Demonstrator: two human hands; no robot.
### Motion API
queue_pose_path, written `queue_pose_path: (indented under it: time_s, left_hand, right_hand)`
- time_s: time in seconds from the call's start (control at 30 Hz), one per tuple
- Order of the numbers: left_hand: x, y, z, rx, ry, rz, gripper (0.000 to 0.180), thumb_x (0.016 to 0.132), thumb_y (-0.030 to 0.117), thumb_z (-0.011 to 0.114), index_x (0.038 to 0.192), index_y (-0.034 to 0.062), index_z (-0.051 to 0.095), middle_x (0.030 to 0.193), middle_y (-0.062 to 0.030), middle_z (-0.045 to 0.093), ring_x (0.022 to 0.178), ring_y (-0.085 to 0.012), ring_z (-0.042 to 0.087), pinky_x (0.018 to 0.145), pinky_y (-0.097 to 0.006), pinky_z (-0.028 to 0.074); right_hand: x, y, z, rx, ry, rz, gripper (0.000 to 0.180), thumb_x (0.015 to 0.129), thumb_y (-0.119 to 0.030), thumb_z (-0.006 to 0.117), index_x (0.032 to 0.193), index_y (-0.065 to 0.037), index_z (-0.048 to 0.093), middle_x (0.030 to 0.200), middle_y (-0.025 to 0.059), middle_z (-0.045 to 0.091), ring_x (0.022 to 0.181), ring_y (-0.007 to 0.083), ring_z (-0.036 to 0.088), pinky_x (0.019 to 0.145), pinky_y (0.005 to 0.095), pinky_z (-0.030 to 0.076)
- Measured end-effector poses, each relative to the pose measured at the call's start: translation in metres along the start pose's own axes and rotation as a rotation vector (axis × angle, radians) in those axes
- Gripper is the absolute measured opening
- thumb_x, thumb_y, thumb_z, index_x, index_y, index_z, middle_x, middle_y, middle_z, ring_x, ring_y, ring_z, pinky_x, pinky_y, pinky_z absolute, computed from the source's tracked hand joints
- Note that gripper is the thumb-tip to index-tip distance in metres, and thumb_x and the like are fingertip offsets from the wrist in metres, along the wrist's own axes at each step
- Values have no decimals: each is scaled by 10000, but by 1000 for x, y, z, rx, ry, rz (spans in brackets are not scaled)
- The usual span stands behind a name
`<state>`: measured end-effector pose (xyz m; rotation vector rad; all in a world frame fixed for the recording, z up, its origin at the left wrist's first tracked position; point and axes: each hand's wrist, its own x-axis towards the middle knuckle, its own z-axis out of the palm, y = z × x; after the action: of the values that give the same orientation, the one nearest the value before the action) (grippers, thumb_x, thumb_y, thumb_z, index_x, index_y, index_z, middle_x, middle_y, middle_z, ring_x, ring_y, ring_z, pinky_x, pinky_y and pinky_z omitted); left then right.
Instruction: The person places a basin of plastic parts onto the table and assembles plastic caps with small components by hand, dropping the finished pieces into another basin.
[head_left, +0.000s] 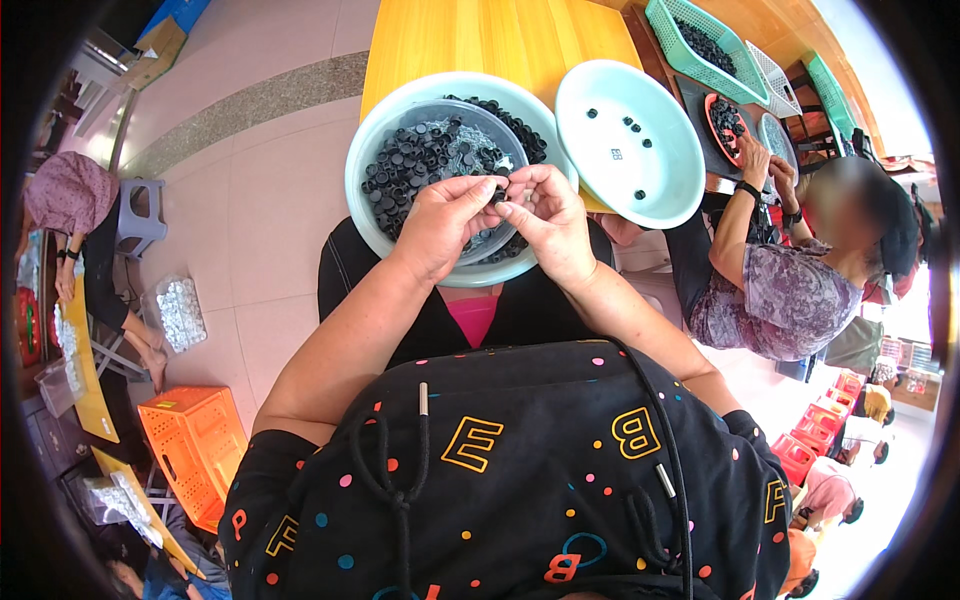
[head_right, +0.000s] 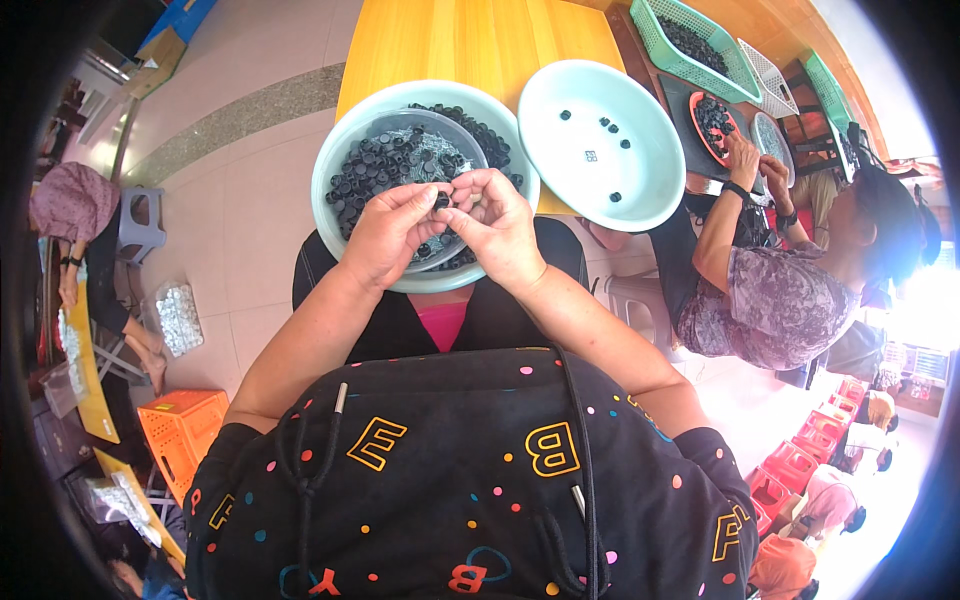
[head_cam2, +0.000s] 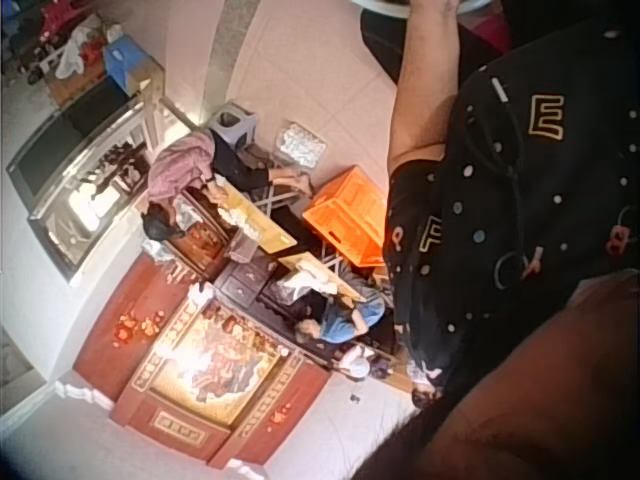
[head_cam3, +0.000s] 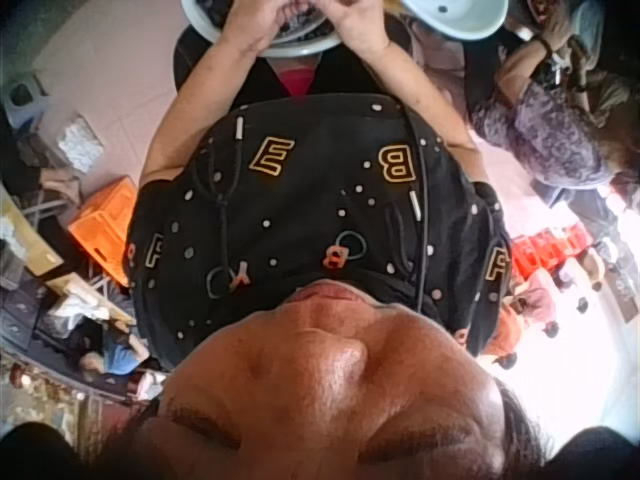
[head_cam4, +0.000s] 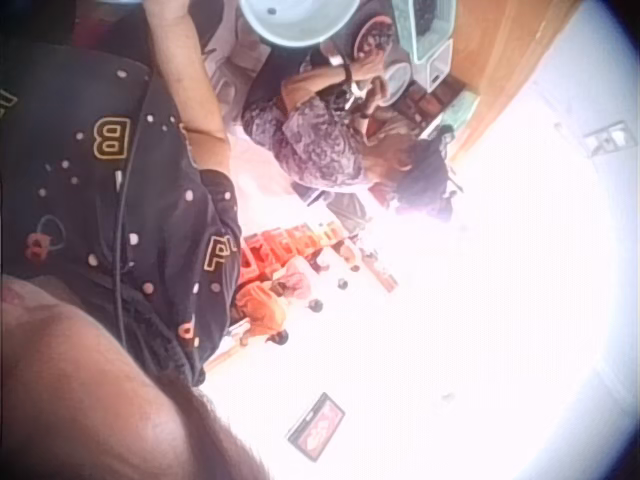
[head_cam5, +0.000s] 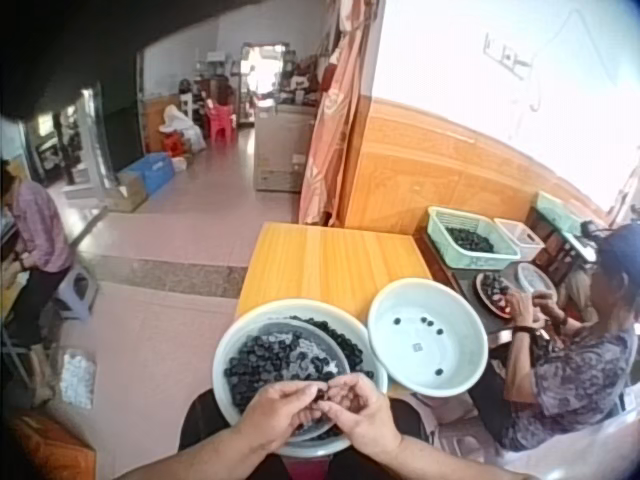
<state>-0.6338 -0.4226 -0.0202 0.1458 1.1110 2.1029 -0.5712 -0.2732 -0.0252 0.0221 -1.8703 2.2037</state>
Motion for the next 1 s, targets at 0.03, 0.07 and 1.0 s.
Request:
queue_pose_path:
  time_s: [0.03,0.07,1.0]
  left_hand:
    - [0,0,0,0,0,0,261,952,193,579,1096,-14,645,988,-74,660,871,-114,615,806,-251,515]
    - [-1,1,0,7,-6,5,260,954,194,577,1092,-16,645,994,-77,659,884,-118,618,811,-255,517]
    - [-11,-17,9,99,127,129,270,972,214,544,1053,-20,652,906,-47,662,776,-85,605,757,-230,512]
  right_hand:
    - [1,1,0,24,-15,8,303,832,75,657,1111,2,564,977,31,547,854,78,578,735,205,492]
    - [1,1,-1,25,-14,8,303,832,75,657,1111,2,564,977,31,547,854,78,578,735,205,492]
    - [-8,3,9,31,-33,7,269,895,28,595,1153,35,520,1031,75,580,864,87,605,756,215,515]
